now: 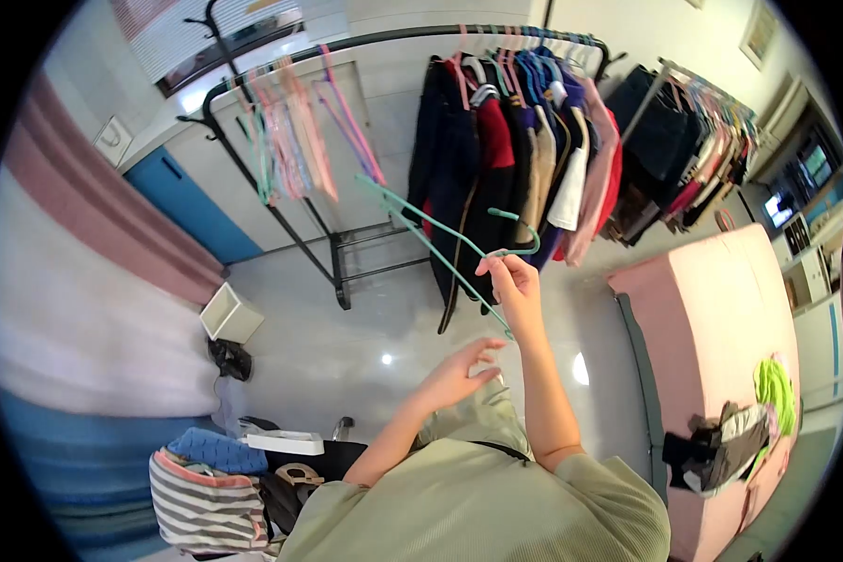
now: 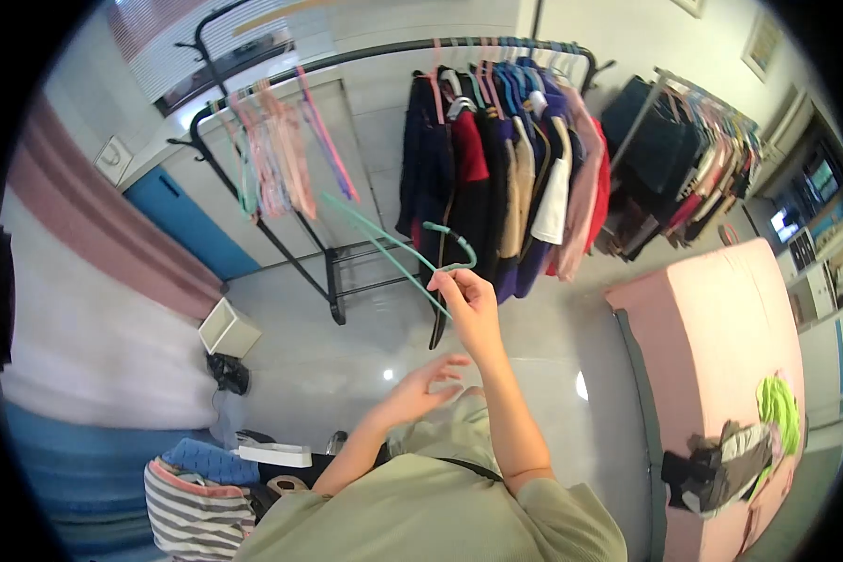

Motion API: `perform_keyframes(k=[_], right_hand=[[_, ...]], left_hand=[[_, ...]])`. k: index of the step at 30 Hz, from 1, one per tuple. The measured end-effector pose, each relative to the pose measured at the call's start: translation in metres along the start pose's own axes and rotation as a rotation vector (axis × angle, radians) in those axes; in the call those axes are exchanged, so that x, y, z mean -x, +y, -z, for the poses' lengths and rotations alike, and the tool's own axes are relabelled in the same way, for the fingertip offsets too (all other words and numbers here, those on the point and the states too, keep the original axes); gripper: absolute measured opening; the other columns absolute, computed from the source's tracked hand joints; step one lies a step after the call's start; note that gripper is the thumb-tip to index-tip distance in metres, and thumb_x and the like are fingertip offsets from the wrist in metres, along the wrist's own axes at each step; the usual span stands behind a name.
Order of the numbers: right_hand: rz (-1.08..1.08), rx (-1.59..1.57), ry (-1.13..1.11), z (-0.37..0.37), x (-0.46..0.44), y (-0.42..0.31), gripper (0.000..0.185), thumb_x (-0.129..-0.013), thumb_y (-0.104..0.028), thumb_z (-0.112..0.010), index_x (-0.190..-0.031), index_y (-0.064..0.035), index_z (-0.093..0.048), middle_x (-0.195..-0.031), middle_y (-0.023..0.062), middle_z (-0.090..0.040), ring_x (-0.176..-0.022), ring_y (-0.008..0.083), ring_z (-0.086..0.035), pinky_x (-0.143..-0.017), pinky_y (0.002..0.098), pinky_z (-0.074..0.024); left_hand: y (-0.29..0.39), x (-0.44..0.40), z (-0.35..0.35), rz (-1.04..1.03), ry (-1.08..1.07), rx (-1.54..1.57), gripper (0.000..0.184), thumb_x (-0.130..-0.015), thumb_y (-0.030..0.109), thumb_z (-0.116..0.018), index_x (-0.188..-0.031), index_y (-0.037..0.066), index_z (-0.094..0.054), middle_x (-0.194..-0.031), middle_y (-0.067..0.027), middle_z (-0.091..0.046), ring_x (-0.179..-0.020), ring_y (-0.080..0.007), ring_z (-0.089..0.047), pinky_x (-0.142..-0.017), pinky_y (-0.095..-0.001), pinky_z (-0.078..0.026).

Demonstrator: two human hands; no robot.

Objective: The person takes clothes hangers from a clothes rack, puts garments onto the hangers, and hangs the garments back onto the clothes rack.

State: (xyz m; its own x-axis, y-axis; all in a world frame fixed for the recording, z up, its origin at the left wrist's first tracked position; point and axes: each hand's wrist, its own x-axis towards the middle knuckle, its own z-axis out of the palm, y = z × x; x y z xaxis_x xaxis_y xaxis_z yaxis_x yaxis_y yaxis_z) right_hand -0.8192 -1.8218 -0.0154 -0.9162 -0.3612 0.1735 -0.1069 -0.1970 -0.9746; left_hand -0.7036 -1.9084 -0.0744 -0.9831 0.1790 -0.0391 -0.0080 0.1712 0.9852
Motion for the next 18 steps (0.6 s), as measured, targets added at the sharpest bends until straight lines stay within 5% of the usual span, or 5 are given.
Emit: perform_keyframes(k=[8, 11, 14, 18], right_hand=[[-0.026, 0.440, 0.190, 0.092, 0.034, -0.026, 0.041, -0.088, -0.030, -0.053, -0.060, -0.0006, -0.055, -0.049, -0.0018, -0.038, -0.048, 0.0050, -0.033, -0.045, 0.0258, -0.0254], [-0.046, 0.546, 0.210, 0.132, 0.056, -0.049, 0.042, -0.088, -0.031, -0.052, -0.057, -0.0019, -0.051, -0.049, -0.0003, -0.034, -0.049, 0.0070, -0.030, -0.046, 0.0272, -0.0236], [-0.080, 0.595, 0.293, 0.183, 0.084, -0.063, 0.043, -0.088, -0.031, -0.050, -0.056, -0.0026, -0.047, -0.049, -0.0003, -0.031, -0.049, 0.0075, -0.028, -0.046, 0.0276, -0.0217], [-0.158, 0.709, 0.419, 0.247, 0.123, -0.081, 0.045, -0.088, -0.033, -0.050, -0.054, -0.0028, -0.045, -0.048, 0.0005, -0.030, -0.047, 0.0083, -0.027, -0.045, 0.0285, -0.0204]], left_hand=[[0.072, -0.024, -0.010, -0.458, 0.733, -0.405, 0.016, -0.075, 0.004, -0.061, -0.091, 0.006, -0.063, -0.092, -0.0060, -0.062, -0.086, -0.0218, -0.058, -0.075, -0.0312, -0.045], [0.098, -0.047, -0.035, -0.575, 0.705, -0.718, 0.023, -0.072, 0.007, -0.064, -0.094, 0.007, -0.063, -0.088, -0.0071, -0.062, -0.083, -0.0235, -0.058, -0.072, -0.0323, -0.045], [0.105, -0.072, -0.082, -0.511, 0.366, -0.687, 0.028, -0.070, 0.006, -0.065, -0.098, 0.007, -0.063, -0.088, -0.0057, -0.062, -0.084, -0.0212, -0.058, -0.075, -0.0314, -0.044], [0.104, -0.093, -0.154, -0.422, 0.105, -0.584, 0.027, -0.074, 0.013, -0.065, -0.101, 0.012, -0.062, -0.083, 0.0019, -0.063, -0.060, -0.0146, -0.057, -0.056, -0.0278, -0.045]])
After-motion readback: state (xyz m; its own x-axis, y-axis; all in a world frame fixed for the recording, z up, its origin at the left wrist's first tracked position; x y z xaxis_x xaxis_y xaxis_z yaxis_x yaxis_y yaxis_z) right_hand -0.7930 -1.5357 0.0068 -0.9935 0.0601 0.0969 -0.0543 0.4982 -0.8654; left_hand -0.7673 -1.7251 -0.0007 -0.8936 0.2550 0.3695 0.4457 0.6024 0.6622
